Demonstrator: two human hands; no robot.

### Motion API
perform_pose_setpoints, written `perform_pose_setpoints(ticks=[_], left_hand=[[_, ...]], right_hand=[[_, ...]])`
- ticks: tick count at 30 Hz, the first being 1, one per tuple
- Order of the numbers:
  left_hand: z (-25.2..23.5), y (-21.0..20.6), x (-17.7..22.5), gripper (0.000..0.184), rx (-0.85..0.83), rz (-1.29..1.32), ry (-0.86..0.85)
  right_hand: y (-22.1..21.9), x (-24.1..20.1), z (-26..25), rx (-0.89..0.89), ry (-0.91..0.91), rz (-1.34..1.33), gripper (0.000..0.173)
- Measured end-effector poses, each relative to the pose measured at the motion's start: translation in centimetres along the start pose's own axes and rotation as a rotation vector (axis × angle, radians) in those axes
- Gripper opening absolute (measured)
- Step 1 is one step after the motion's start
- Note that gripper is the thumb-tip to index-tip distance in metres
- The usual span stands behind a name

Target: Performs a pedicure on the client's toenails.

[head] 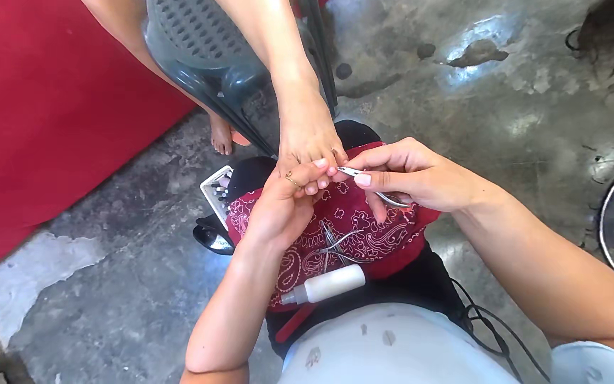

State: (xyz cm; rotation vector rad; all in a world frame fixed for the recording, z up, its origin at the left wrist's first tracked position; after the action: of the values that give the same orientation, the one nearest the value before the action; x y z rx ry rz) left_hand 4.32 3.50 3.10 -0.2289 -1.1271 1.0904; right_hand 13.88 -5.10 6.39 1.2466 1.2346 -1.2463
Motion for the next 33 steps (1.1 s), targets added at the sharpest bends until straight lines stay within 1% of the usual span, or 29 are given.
perform_pose_setpoints(ticks=[3,9,16,21,27,33], left_hand=[[0.0,0.04,0.02,0.006,0.003,0.01,0.001],[-0.01,0.1,0.03,0.006,-0.009,-0.003,-0.001],[0.03,-0.12,0.14,0.006,-0.024,0.008,-0.009],[0.0,-0.04,0.11,0.006,-0.015,-0.003,-0.001],[-0.01,-0.16,0.22,0.006,-0.048,-0.021,-0.009],[-0.02,-0.07,0.26,0.006,-0.036,-0.016,-0.01]], right_hand=[[0.03,-0.24,-0.11,0.006,-0.004,0.058,0.027],[0.08,-0.19,-0.28,0.009,0.01,0.088,0.026],[0.0,0.04,-0.29,-0.021,0.02,-0.015,0.027],[0.01,-0.05,-0.41,-0.054,0.056,0.032,0.026],[0.12,-0.44,-0.8,-0.078,0.066,0.106,0.025],[0.07,-0.23,-0.82,-0.113,0.039,0.062,0.028]])
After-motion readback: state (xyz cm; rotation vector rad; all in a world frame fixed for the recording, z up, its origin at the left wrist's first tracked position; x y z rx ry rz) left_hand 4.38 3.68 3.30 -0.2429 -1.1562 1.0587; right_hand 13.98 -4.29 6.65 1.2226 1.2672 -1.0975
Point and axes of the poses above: each hand's wrist, its own z-axis away from the middle knuckle, its own y-axis out of the back of the hand, x = y × z, the point moved 10 cm from there along -z, towards the middle knuckle, and after that the axes turned 11 degrees about z, right-handed, at the moved point
